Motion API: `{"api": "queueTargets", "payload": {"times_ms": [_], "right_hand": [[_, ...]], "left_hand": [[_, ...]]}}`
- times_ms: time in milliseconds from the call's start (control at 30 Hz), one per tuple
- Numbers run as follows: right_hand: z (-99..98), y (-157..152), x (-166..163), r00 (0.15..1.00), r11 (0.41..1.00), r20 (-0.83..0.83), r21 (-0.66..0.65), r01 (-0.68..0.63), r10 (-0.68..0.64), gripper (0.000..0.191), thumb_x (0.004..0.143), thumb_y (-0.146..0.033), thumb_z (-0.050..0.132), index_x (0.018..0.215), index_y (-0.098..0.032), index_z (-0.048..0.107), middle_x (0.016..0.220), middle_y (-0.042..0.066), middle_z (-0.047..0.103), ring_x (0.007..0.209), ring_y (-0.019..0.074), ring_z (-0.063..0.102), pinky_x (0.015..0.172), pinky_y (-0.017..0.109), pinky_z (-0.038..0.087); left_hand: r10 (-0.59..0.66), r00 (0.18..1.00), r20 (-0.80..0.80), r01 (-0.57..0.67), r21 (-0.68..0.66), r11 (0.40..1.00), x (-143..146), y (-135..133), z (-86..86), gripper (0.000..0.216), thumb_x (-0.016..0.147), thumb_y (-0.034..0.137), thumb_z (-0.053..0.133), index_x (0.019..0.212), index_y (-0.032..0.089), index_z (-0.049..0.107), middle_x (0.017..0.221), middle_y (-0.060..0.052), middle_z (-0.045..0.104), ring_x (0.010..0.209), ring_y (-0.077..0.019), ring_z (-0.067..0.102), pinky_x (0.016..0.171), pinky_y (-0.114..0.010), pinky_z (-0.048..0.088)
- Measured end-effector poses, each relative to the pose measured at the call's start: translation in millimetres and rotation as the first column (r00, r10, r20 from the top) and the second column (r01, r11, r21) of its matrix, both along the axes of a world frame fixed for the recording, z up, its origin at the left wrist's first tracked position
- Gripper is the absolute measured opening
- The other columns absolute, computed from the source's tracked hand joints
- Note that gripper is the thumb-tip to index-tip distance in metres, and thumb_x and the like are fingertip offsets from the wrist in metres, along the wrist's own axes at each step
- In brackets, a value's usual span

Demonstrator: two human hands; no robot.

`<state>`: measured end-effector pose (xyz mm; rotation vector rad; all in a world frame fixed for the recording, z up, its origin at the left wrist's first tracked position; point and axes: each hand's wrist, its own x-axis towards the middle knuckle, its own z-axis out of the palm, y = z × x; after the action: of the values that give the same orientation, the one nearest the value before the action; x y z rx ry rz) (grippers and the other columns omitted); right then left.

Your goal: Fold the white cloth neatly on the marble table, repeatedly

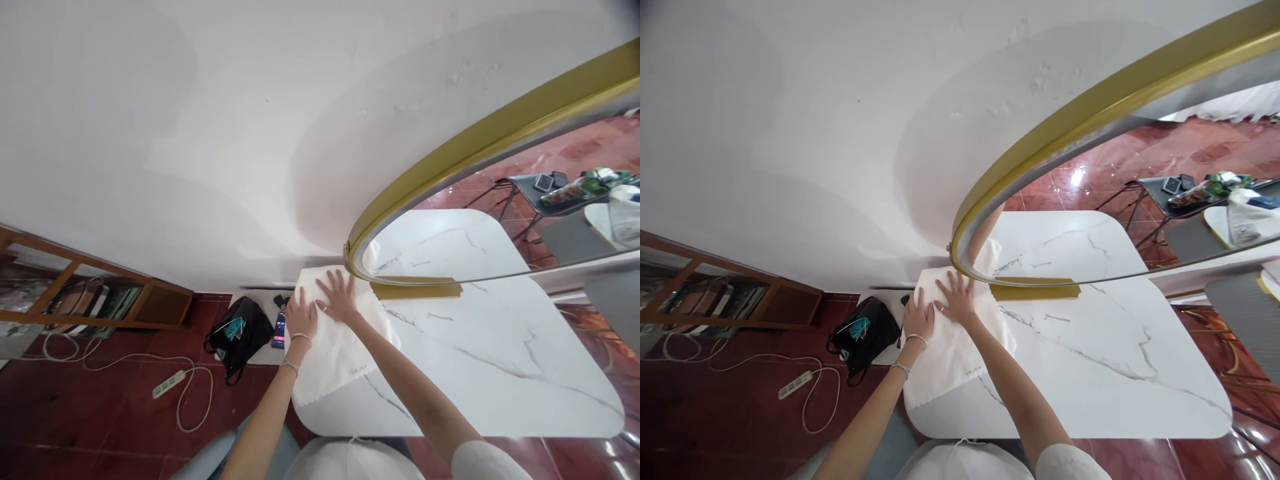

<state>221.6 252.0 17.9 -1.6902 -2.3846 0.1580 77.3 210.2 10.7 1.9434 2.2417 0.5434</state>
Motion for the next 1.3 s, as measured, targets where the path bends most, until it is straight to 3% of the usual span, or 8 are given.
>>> {"api": "queueTargets", "payload": {"times_ms": [133, 300, 500, 700, 867, 1000, 1167, 1300], "right_hand": [[-1.6, -20, 5, 0.999, 0.999, -0.034, 0.047, -0.013, 0.015, 0.056, 0.093, -0.051, 0.041, 0.145, -0.032, 0.033, 0.155, 0.005, 0.024, 0.143, 0.032, 0.011, 0.11, 0.063, 0.003], [-7.9, -57, 25, 0.966, 0.962, -0.095, 0.111, 0.25, -0.24, 0.049, 0.097, -0.038, 0.036, 0.143, -0.021, 0.039, 0.152, 0.009, 0.031, 0.143, 0.0304, 0.013, 0.113, 0.055, 0.014], [-7.8, -102, 47, 0.968, 0.965, -0.062, 0.086, 0.247, -0.242, 0.058, 0.095, -0.038, 0.038, 0.148, -0.018, 0.026, 0.156, 0.01, 0.018, 0.144, 0.0275, 0.011, 0.114, 0.048, 0.021], [-0.6, -78, 28, 0.976, 0.976, -0.081, 0.067, 0.209, -0.204, 0.058, 0.094, -0.04, 0.044, 0.147, -0.021, 0.03, 0.155, 0.014, 0.019, 0.144, 0.0325, 0.009, 0.113, 0.054, 0.019], [-7.7, -89, -2, 0.991, 0.988, -0.126, 0.142, 0.069, -0.051, 0.044, 0.096, -0.026, 0.041, 0.14, -0.02, 0.042, 0.147, 0.014, 0.036, 0.143, 0.0314, 0.016, 0.112, 0.058, 0.02], [-11.6, -132, -8, 0.967, 0.966, -0.157, 0.197, -0.168, 0.2, 0.041, 0.095, -0.013, 0.038, 0.134, -0.019, 0.049, 0.137, 0.012, 0.049, 0.133, 0.0243, 0.037, 0.11, 0.049, 0.031], [9.7, -181, 27, 0.896, 0.915, -0.184, 0.051, -0.401, 0.403, 0.052, 0.096, -0.031, 0.041, 0.145, -0.017, 0.033, 0.146, 0.008, 0.04, 0.139, 0.0221, 0.028, 0.115, 0.046, 0.025], [23.5, -208, 73, 0.91, 0.917, -0.14, -0.03, -0.397, 0.39, 0.073, 0.091, -0.055, 0.042, 0.15, -0.021, 0.016, 0.155, 0.007, 0.02, 0.144, 0.0267, 0.013, 0.116, 0.054, 0.01]], "left_hand": [[-0.151, 0.984, -0.091, 0.153, 0.021, 0.988, 5, -8, -0.7, 0.054, 0.093, 0.026, 0.034, 0.146, 0.015, 0.031, 0.154, -0.016, 0.025, 0.144, -0.0323, 0.016, 0.112, -0.057, 0.02], [-0.53, 0.838, -0.133, 0.525, -0.071, 0.848, 31, 32, 9.2, 0.052, 0.093, 0.025, 0.035, 0.145, 0.029, 0.032, 0.157, -0.006, 0.021, 0.145, -0.024, 0.016, 0.116, -0.052, 0.012], [-0.597, 0.791, -0.133, 0.595, -0.059, 0.801, 54, 65, 17.0, 0.051, 0.094, 0.039, 0.037, 0.144, 0.03, 0.034, 0.154, -0.006, 0.027, 0.143, -0.0254, 0.02, 0.115, -0.053, 0.012], [-0.485, 0.869, -0.104, 0.48, -0.063, 0.875, 38, 59, 20.1, 0.048, 0.095, 0.033, 0.035, 0.142, 0.025, 0.038, 0.154, -0.009, 0.028, 0.143, -0.0259, 0.023, 0.115, -0.053, 0.015], [-0.34, 0.939, -0.052, 0.339, -0.034, 0.94, -10, 13, 12.2, 0.047, 0.096, 0.034, 0.033, 0.141, 0.021, 0.041, 0.155, -0.012, 0.023, 0.144, -0.0301, 0.017, 0.112, -0.054, 0.024], [-0.318, 0.948, -0.018, 0.319, 0.046, 0.947, -30, -64, 9.7, 0.047, 0.096, 0.028, 0.033, 0.142, 0.021, 0.04, 0.159, -0.01, 0.006, 0.144, -0.0321, 0.015, 0.11, -0.05, 0.032], [-0.346, 0.93, -0.122, 0.351, 0.025, 0.936, -5, -173, 16.5, 0.058, 0.093, 0.027, 0.042, 0.148, 0.025, 0.025, 0.159, -0.01, 0.004, 0.144, -0.0351, 0.014, 0.11, -0.057, 0.026], [-0.383, 0.908, -0.169, 0.389, 0.006, 0.921, 31, -205, 19.4, 0.068, 0.089, 0.027, 0.047, 0.15, 0.024, 0.017, 0.159, -0.013, 0.006, 0.143, -0.0365, 0.014, 0.11, -0.058, 0.024]]}}
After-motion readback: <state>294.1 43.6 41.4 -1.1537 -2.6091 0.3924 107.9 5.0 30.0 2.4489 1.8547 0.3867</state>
